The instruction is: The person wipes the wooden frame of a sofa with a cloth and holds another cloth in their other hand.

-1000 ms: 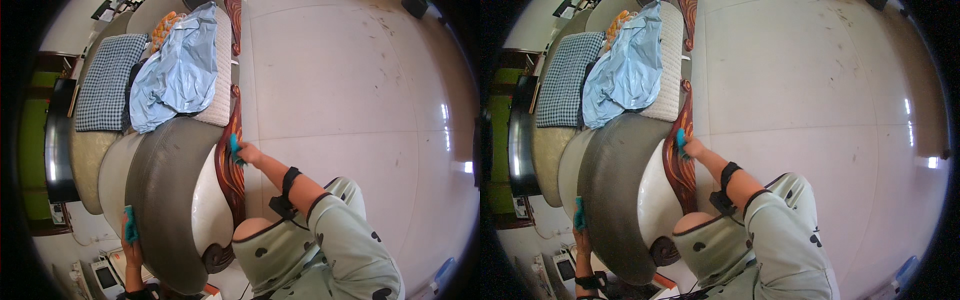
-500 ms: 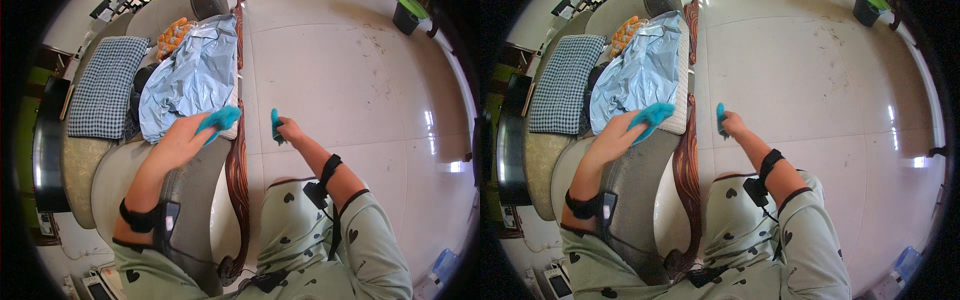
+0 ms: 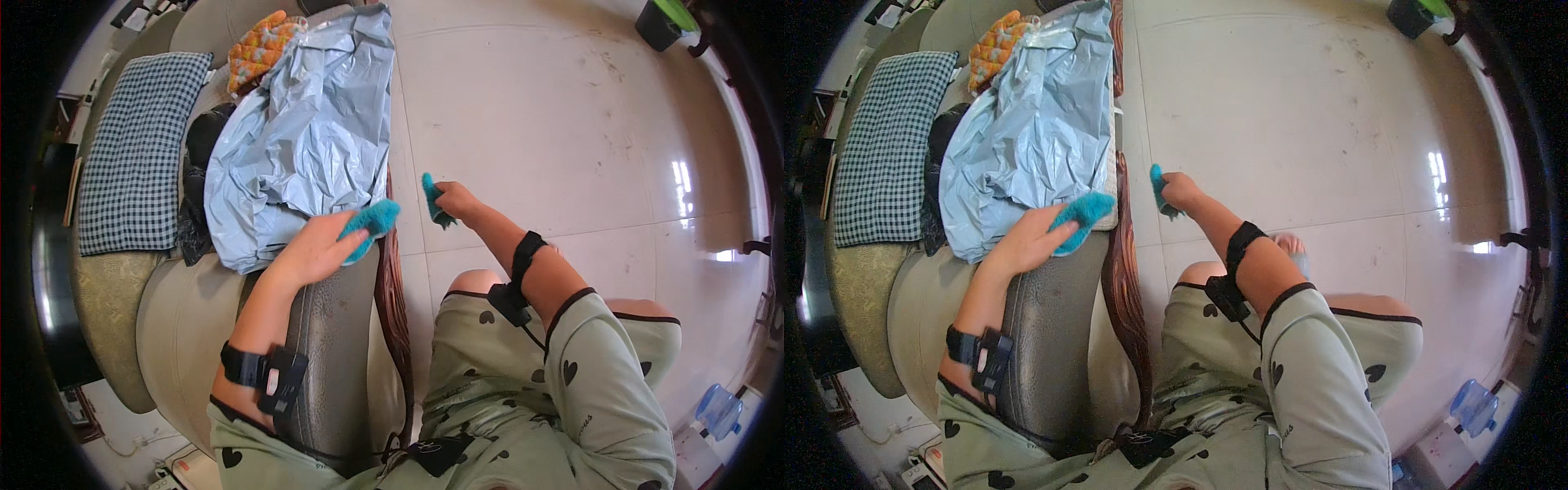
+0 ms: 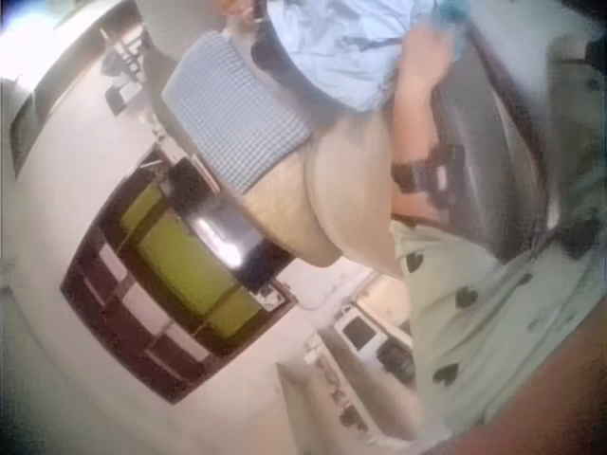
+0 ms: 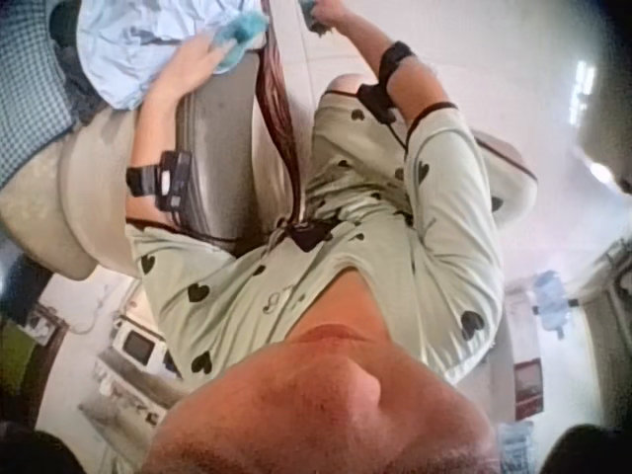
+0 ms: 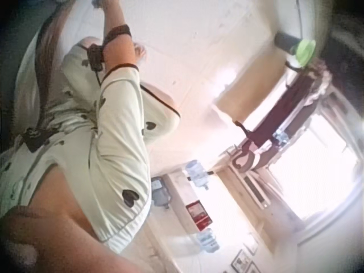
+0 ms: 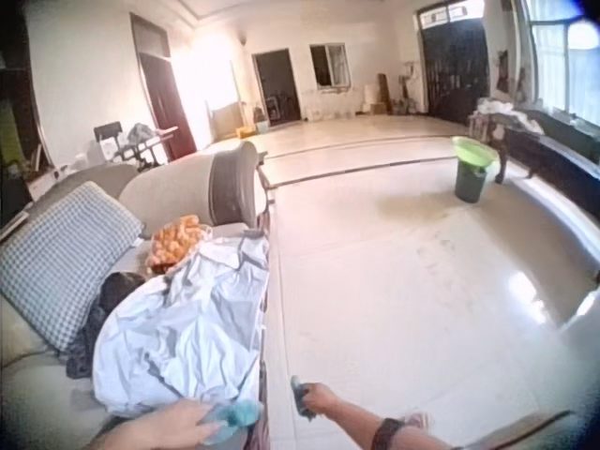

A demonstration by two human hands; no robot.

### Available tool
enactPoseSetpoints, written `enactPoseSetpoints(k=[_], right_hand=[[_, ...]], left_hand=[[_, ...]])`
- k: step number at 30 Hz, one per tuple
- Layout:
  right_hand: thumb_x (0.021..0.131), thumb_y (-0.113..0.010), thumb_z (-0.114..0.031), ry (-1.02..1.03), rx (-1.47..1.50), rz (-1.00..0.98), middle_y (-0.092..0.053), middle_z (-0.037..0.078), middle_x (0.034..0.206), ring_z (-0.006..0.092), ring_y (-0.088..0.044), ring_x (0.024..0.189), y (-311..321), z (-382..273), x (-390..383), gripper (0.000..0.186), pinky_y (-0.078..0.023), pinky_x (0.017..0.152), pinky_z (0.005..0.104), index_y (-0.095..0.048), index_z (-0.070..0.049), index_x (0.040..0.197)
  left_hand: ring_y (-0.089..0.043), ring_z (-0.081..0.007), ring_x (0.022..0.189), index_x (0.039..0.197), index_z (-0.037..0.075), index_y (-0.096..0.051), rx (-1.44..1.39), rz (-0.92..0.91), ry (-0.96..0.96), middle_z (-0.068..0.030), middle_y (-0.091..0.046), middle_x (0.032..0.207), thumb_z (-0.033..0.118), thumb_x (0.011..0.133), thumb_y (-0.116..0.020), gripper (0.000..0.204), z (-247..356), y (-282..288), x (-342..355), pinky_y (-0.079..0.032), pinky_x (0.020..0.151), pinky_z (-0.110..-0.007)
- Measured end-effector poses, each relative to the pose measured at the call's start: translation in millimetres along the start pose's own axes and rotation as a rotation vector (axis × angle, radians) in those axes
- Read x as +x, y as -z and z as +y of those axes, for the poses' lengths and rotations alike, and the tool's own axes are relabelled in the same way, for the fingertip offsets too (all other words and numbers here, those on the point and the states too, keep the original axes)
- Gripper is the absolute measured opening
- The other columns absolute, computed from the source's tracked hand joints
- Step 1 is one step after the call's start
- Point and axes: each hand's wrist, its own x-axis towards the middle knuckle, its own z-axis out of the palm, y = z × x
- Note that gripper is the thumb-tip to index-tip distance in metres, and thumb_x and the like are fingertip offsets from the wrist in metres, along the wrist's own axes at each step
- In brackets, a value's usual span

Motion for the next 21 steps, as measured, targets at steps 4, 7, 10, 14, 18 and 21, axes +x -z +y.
enactPoseSetpoints(k=[4, 7, 10, 14, 18, 21], right_hand=[[0.066, -0.045, -0.003, 0.036, 0.088, -0.109, -0.061, 0.019, 0.074, 0.0305, -0.061, 0.069, -53, -4, 17, 0.03, -0.048, 0.064, 0.0374, -0.058, -0.001, 0.093], [0.068, -0.048, -0.006, 0.17, 0.288, -0.204, -0.061, 0.021, 0.087, 0.0309, -0.06, 0.082, -91, 32, 36, 0.034, -0.046, 0.074, 0.0391, -0.053, -0.002, 0.102], [0.072, -0.048, -0.005, 0.296, 0.396, -0.136, -0.054, 0.023, 0.108, 0.0356, -0.052, 0.099, -132, 35, 22, 0.036, -0.04, 0.088, 0.0414, -0.051, -0.003, 0.108], [0.071, -0.049, -0.001, 0.489, -0.056, 0.067, -0.043, 0.019, 0.125, 0.0399, -0.041, 0.108, -129, 36, 26, 0.034, -0.036, 0.095, 0.0399, -0.054, 0.0, 0.104], [0.068, -0.051, 0.001, 0.58, -0.1, 0.203, -0.046, 0.019, 0.117, 0.0376, -0.045, 0.102, -128, 35, 26, 0.027, -0.04, 0.087, 0.0389, -0.055, 0.002, 0.095], [0.062, -0.056, -0.002, 0.518, -0.183, 0.23, -0.048, 0.016, 0.096, 0.0326, -0.048, 0.093, -128, 29, 31, 0.022, -0.044, 0.081, 0.0375, -0.057, 0.0, 0.085]], left_hand=[[-0.056, -0.0274, 0.082, 0.105, -0.004, -0.052, -0.01, -0.051, 0.082, -0.019, -0.058, 0.091, 0.018, 0.085, -0.049, 0.029, -1, 0, -7, -0.042, 0.077, -0.033], [-0.056, -0.0338, 0.081, 0.104, -0.002, -0.052, -0.05, 0.062, 0.03, -0.0199, -0.058, 0.088, 0.019, 0.084, -0.049, 0.028, 4, -5, 3, -0.043, 0.072, -0.036], [-0.057, -0.0324, 0.082, 0.105, -0.004, -0.052, -0.076, 0.033, 0.143, -0.02, -0.058, 0.089, 0.016, 0.084, -0.05, 0.029, 8, 0, -2, -0.043, 0.073, -0.035], [-0.056, -0.0325, 0.08, 0.104, -0.006, -0.051, -0.124, -0.042, 0.297, -0.0202, -0.058, 0.088, 0.014, 0.083, -0.05, 0.03, 17, 2, 8, -0.042, 0.073, -0.036], [-0.055, -0.0332, 0.081, 0.104, -0.007, -0.051, -0.114, -0.048, 0.33, -0.0209, -0.058, 0.089, 0.014, 0.081, -0.05, 0.031, 17, 1, 13, -0.042, 0.075, -0.037], [-0.055, -0.0334, 0.085, 0.105, -0.006, -0.051, -0.096, -0.027, 0.384, -0.0212, -0.057, 0.092, 0.015, 0.08, -0.051, 0.032, 16, 2, 12, -0.041, 0.077, -0.037]])
